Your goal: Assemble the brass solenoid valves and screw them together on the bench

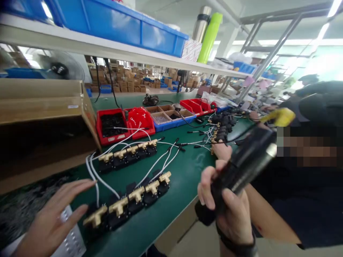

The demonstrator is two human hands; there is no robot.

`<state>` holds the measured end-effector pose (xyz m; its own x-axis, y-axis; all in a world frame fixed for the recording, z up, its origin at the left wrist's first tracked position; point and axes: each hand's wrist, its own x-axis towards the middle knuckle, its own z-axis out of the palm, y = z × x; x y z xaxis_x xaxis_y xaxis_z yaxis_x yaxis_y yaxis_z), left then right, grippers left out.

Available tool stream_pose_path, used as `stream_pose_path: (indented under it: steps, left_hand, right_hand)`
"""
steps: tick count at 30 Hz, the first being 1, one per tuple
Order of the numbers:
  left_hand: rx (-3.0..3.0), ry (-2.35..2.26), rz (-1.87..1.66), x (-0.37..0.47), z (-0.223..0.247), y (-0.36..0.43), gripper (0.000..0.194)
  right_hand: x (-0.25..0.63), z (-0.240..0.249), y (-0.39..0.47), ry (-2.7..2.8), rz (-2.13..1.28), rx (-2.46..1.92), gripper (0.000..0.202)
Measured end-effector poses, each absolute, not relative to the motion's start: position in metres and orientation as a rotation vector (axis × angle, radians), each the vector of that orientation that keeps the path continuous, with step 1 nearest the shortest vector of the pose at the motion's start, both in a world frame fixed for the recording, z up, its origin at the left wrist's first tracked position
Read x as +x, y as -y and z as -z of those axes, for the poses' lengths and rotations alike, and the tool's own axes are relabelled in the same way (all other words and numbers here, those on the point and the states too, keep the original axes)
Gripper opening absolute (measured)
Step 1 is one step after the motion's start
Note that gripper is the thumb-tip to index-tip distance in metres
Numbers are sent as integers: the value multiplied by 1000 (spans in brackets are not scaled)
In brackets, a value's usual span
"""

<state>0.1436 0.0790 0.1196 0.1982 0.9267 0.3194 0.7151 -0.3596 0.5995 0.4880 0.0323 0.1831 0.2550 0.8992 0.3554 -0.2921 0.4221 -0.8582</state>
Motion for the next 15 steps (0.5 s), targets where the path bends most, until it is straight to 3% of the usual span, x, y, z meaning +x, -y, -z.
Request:
stream_pose_path:
  steps: [4,10,15]
  left_hand:
    - [2485,-1038,-508,213,-142,-96,35]
    - [2713,-692,-179,312,-121,-141,48]
    - [2621,-749,-96,334,-84,-152,36]
  right_hand:
    - [492,-162,13,953,-928,-843,53]
    - [488,-135,21,1064,-1208,-698,35]
    - [493,-134,28,1087,-1439,-668,69]
